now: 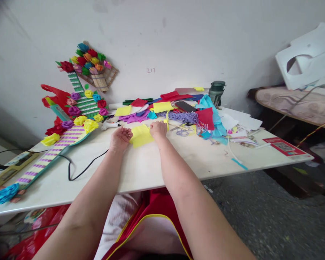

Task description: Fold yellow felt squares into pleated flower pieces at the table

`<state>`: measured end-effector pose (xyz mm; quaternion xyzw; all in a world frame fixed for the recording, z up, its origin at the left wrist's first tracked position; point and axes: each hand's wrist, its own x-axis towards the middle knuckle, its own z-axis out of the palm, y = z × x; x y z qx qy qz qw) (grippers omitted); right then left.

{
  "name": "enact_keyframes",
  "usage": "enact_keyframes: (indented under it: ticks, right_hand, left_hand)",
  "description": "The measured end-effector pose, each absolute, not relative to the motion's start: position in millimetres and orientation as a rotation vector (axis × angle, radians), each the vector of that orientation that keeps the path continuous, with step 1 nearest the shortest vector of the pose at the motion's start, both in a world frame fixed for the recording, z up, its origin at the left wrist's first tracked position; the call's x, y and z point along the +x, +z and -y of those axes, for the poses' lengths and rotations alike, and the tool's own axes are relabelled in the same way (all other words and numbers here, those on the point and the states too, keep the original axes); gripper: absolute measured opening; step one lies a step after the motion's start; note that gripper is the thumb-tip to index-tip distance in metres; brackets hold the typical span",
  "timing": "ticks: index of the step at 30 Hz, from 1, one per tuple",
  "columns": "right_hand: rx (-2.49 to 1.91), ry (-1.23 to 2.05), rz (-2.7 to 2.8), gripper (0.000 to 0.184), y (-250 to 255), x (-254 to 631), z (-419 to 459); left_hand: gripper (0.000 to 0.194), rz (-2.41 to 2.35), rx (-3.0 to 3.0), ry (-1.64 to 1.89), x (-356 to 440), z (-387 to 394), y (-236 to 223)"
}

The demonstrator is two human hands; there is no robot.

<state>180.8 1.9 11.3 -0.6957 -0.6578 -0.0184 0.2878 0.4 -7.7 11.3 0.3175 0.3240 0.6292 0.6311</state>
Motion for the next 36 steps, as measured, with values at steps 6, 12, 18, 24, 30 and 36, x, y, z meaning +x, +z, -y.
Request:
enact_keyframes:
  ticks: [6, 12, 18, 24, 30, 36]
  right_hand:
    - [-1.9, -0.11, 1.877, 0.028, 5, 174, -4]
    - [-1.901, -0.089, 1.919, 0.026, -2, 169, -8]
    - [-1.771, 0.0, 1.755, 0.022, 2, 171, -10]
    - [-1.374, 0.538, 1.409, 0.012, 7, 171, -12]
    - [-0.95, 1.008, 1.14, 0.021, 14, 171, -5]
    - [-0.745, 1.253, 1.061, 0.033, 19, 174, 2]
  left_hand:
    - [0.022, -0.742, 0.722, 1.433, 2, 10, 13]
    - [0.02, -0.754, 0.729, 1.427, 2, 10, 12]
    - [0.019, -0.771, 0.73, 1.45, 0, 5, 9]
    - [0.007, -0.735, 0.718, 1.539, 0, 2, 7]
    - [0.024, -0.752, 0.717, 1.541, -1, -2, 3]
    - [0.04, -0.733, 0.678, 1.411, 1, -2, 2]
